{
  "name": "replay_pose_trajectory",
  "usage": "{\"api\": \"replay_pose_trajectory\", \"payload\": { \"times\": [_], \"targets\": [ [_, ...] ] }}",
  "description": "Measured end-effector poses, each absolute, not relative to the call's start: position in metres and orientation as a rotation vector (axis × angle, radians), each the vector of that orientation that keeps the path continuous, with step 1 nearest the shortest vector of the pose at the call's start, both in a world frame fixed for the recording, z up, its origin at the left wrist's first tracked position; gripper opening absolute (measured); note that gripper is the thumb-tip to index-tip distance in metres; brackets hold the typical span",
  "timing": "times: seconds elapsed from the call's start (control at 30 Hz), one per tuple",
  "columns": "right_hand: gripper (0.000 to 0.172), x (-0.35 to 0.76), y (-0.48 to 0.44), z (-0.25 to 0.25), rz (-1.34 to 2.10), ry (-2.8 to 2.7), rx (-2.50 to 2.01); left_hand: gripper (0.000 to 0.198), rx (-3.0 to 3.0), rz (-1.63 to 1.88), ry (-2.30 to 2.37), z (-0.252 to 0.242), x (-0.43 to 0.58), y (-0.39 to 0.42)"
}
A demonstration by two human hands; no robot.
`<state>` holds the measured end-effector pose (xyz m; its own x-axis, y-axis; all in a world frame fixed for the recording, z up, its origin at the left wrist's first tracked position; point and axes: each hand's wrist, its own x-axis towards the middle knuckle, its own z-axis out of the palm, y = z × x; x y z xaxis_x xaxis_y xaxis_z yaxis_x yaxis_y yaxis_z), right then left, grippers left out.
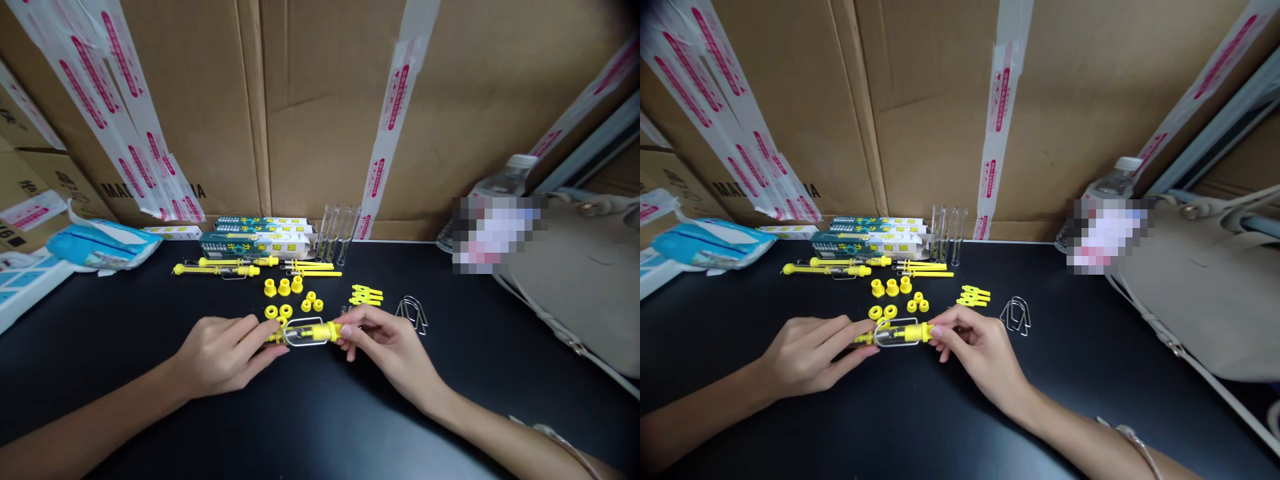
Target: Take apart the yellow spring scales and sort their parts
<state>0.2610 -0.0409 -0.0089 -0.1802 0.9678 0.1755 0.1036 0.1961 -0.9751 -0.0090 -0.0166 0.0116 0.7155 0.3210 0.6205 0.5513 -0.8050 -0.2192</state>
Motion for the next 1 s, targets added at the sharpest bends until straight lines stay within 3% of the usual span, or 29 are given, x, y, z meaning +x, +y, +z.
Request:
{"api": "replay_pose_trajectory", "payload": {
  "times": [0.23,0.37,0.47,0.57,0.73,0.9,1.0],
  "targets": [
    [0.011,0.256,-0.042,-0.01,0.939,-1.53,-0.991,0.02,-2.646,-0.996,-0.881,0.006,-0.012,-0.021],
    [0.029,0.257,-0.042,-0.007,0.823,-1.625,-1.036,0.018,-2.604,-1.008,-0.882,0.002,-0.018,-0.019],
    [0.013,0.26,-0.044,-0.005,0.744,-1.775,-1.134,0.017,-2.594,-0.99,-0.856,-0.002,-0.021,-0.017],
    [0.02,0.26,-0.045,-0.006,0.79,-1.802,-1.171,0.016,-2.601,-0.983,-0.834,-0.003,-0.022,-0.018],
    [0.011,0.257,-0.044,-0.01,0.869,-1.743,-1.093,0.016,-2.633,-0.956,-0.857,-0.002,-0.022,-0.023],
    [0.003,0.258,-0.044,-0.014,0.722,-1.765,-0.998,0.019,-2.725,-0.953,-0.953,-0.001,-0.02,-0.028],
    [0.007,0.259,-0.044,-0.016,0.617,-1.8,-0.918,0.02,-2.792,-0.947,-0.978,-0.002,-0.019,-0.029]
  ]
}}
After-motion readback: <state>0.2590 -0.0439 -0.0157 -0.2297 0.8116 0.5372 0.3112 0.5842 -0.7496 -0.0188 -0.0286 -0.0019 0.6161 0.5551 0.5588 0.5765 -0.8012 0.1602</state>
